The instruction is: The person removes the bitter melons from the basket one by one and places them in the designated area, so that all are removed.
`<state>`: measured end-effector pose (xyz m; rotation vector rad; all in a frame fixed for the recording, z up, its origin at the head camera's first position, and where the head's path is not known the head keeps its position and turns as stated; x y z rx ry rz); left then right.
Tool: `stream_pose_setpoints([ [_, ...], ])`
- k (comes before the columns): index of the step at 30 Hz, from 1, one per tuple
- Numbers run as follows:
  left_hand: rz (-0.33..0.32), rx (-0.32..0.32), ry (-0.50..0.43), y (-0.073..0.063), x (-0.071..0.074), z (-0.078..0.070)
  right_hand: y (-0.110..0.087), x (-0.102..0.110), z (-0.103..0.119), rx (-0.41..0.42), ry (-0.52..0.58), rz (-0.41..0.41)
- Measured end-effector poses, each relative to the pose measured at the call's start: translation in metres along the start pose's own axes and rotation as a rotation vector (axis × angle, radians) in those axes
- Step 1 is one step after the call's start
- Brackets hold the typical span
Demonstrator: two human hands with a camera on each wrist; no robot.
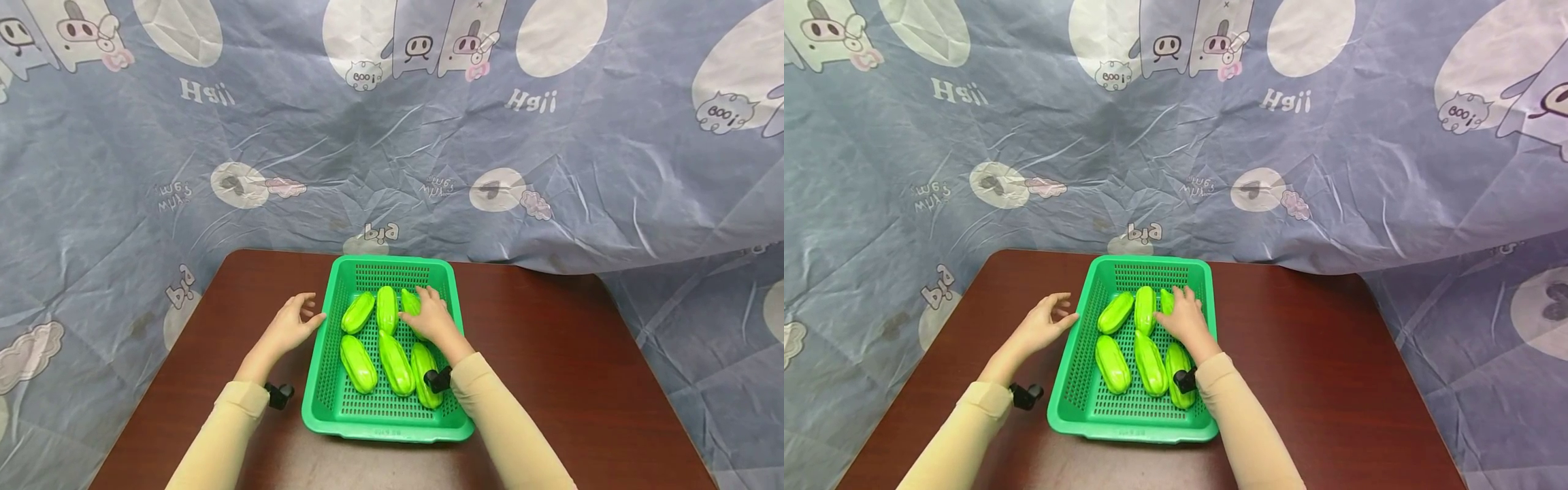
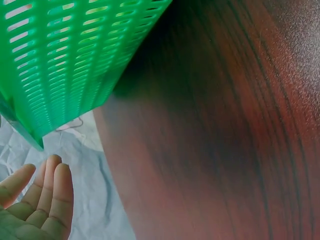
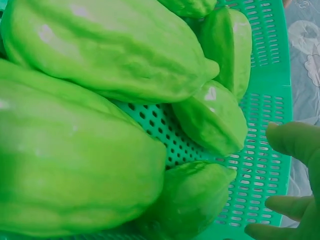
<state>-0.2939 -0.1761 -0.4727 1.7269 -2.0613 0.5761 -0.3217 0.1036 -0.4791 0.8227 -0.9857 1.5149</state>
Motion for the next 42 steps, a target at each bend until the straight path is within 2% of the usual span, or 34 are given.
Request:
stream_pose_setpoints([
  [15, 0.034, 0.088, -0.068, -0.002, -0.011, 0.011, 0.003, -0.016, -0.005, -0.051, -0.055, 0.039],
  [20, 0.058, 0.111, -0.099, -0.003, -0.013, 0.013, 0.004, -0.019, -0.005, -0.044, -0.098, 0.045],
  [30, 0.079, 0.107, -0.183, -0.002, -0.016, 0.015, 0.004, -0.021, -0.004, -0.048, -0.125, 0.063],
  [42, 0.057, 0.088, -0.240, -0.002, -0.018, 0.015, 0.006, -0.024, -0.007, -0.035, -0.175, 0.058],
])
Point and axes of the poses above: each hand's wrist, its own y-axis towards the middle knuckle, its own x-axis out of the back of the hand, z = x × y, the point moved 7 cm from there along y, towards the middle knuckle, and after that the axes turned 11 degrees about -y, right-handed, at the moved point
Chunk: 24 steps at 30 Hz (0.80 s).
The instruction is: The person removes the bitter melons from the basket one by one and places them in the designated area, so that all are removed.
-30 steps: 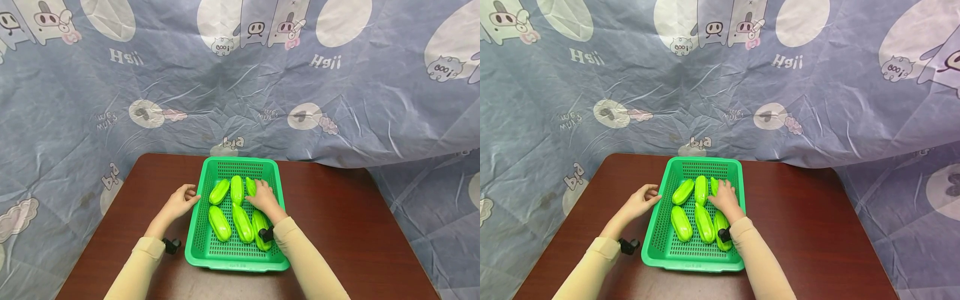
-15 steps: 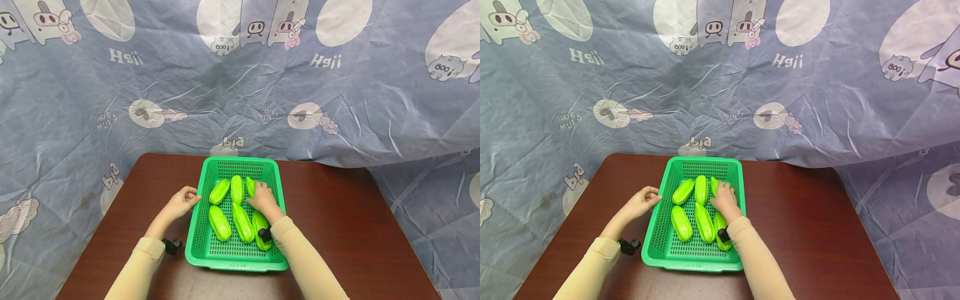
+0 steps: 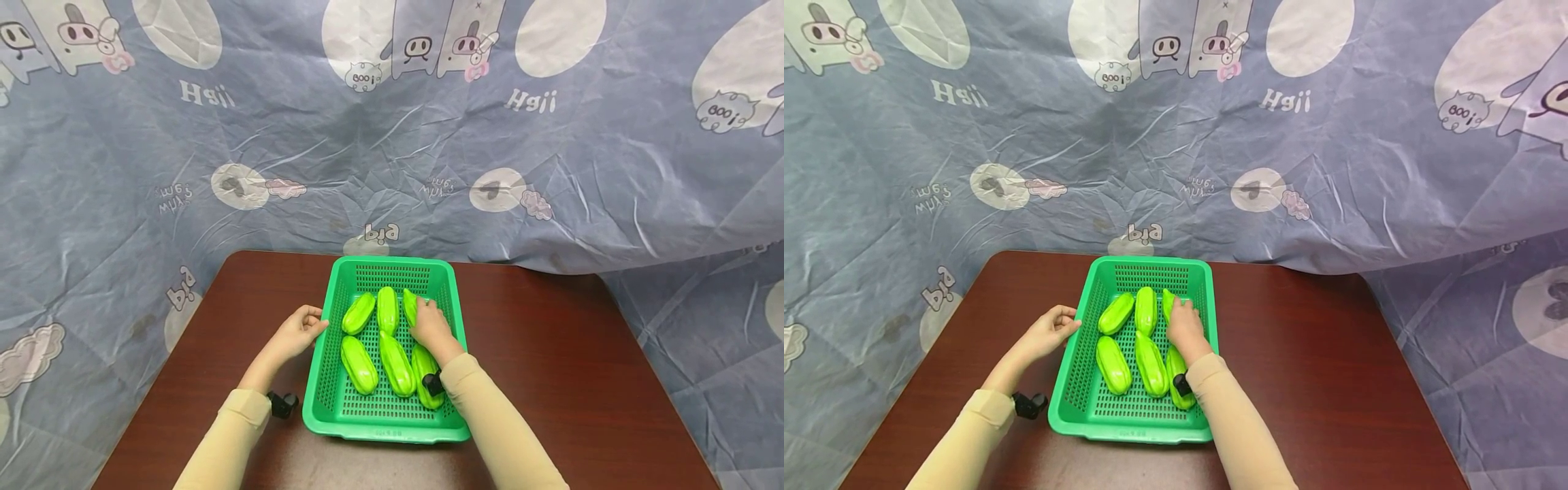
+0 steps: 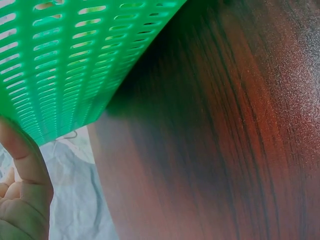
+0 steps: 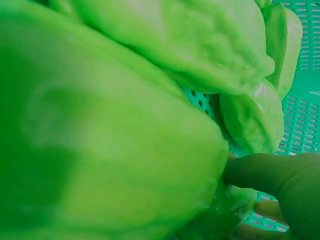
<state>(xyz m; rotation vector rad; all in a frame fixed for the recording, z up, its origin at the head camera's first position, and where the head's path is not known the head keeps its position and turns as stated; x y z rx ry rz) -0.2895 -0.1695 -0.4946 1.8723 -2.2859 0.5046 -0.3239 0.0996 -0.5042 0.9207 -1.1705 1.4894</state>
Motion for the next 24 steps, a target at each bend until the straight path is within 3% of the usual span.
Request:
stream_pose_setpoints([
  [15, -0.025, -0.024, 0.015, -0.001, -0.003, 0.001, -0.003, 0.010, -0.003, -0.010, 0.073, -0.092],
  [24, -0.031, -0.005, 0.029, -0.004, -0.003, -0.001, -0.009, 0.029, 0.005, -0.009, 0.128, -0.132],
])
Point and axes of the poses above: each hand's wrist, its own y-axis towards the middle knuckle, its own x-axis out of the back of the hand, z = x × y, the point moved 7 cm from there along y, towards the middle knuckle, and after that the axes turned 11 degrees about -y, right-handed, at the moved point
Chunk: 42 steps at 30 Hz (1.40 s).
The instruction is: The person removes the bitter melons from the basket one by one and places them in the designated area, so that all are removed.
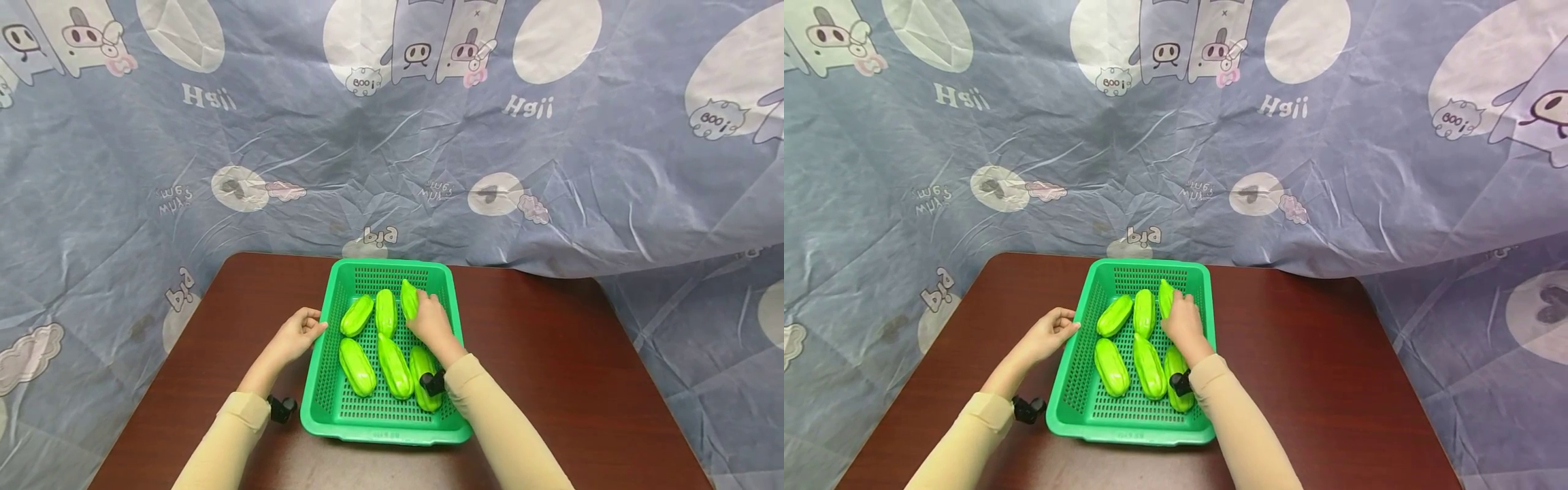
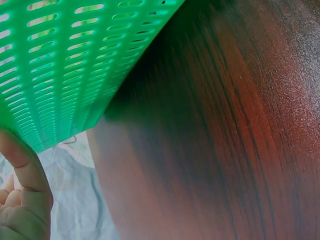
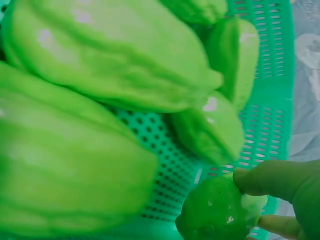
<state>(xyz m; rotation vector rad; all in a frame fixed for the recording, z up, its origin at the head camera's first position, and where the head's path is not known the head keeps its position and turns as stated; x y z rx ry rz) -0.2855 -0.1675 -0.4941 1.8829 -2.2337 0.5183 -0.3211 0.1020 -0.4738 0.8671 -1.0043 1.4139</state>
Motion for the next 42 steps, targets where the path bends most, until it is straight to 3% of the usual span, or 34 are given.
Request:
stream_pose_setpoints([
  [19, -0.022, 0.019, 0.041, -0.003, 0.000, 0.003, -0.008, 0.060, -0.006, -0.012, 0.109, -0.064],
  [31, -0.023, 0.018, 0.067, -0.003, 0.000, -0.001, -0.015, 0.091, -0.042, -0.066, 0.170, -0.158],
  [42, -0.025, 0.019, 0.073, -0.003, -0.001, -0.003, -0.020, 0.096, -0.087, -0.131, 0.187, -0.197],
])
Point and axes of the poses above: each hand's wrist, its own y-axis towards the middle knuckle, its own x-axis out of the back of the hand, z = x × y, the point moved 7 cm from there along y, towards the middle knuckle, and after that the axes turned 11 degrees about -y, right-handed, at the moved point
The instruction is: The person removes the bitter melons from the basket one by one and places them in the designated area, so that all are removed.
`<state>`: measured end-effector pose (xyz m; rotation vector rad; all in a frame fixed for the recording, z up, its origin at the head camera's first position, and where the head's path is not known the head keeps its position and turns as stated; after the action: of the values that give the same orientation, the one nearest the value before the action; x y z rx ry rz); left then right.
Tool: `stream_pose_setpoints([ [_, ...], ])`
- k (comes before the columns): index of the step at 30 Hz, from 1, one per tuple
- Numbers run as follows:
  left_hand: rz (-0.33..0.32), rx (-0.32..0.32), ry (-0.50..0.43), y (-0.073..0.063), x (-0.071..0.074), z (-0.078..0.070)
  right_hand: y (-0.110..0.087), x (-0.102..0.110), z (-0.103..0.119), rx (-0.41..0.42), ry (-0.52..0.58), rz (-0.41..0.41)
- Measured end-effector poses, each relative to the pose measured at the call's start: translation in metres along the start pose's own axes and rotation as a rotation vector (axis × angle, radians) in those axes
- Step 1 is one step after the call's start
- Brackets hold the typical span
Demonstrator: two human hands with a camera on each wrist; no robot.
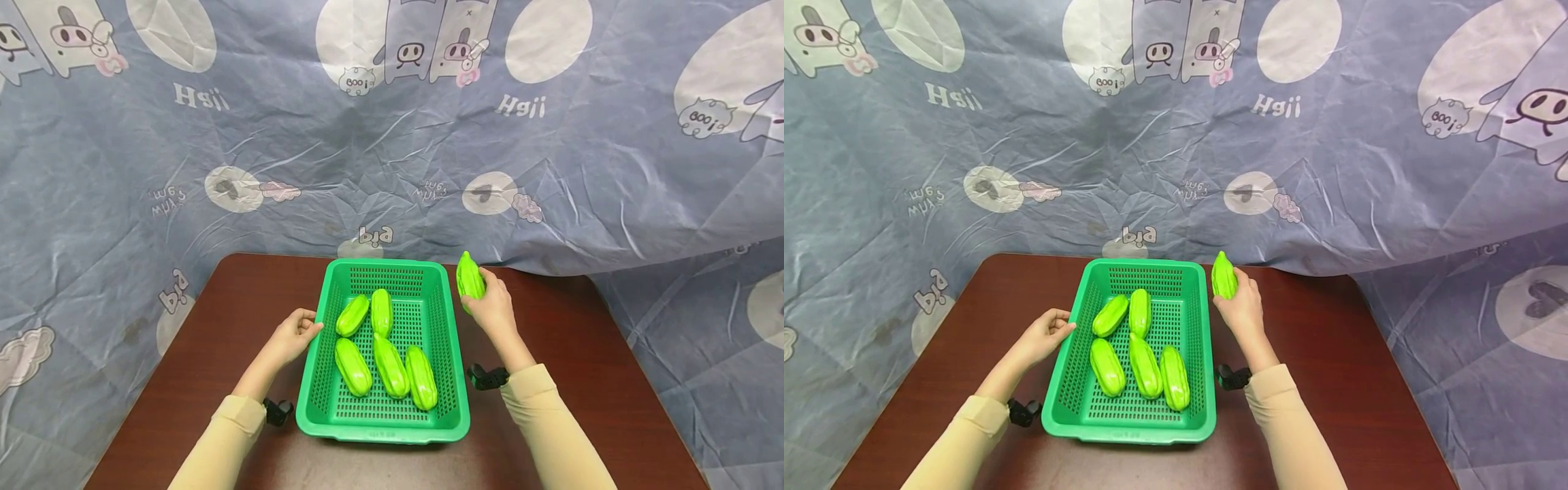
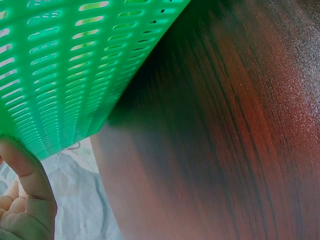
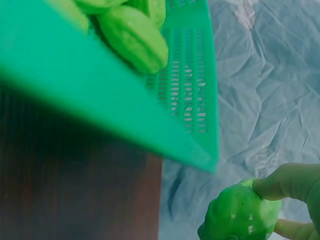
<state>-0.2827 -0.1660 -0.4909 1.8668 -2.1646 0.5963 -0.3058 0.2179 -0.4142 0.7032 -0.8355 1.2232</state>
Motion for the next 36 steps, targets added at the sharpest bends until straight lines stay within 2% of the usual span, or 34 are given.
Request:
stream_pose_setpoints([
  [10, 0.006, 0.000, -0.027, 0.003, 0.000, 0.006, -0.002, -0.012, -0.036, -0.061, -0.009, 0.041],
  [20, 0.007, -0.012, -0.040, 0.003, 0.000, 0.006, -0.004, -0.038, -0.067, -0.071, -0.017, 0.079],
  [29, 0.005, -0.019, -0.049, 0.002, 0.000, 0.005, -0.007, -0.056, -0.085, -0.093, -0.025, 0.115],
  [36, 0.001, -0.021, -0.057, 0.002, -0.001, 0.005, -0.009, -0.063, -0.091, -0.091, -0.041, 0.109],
])
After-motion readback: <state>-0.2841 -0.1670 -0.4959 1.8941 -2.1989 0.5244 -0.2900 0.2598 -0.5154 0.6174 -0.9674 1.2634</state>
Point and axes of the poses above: each hand's wrist, its own y-axis towards the middle knuckle, its own x-axis out of the back of the hand, z = x × y, the point moved 7 cm from there along y, towards the middle knuckle, and after that the axes turned 11 degrees about -y, right-handed, at the moved point
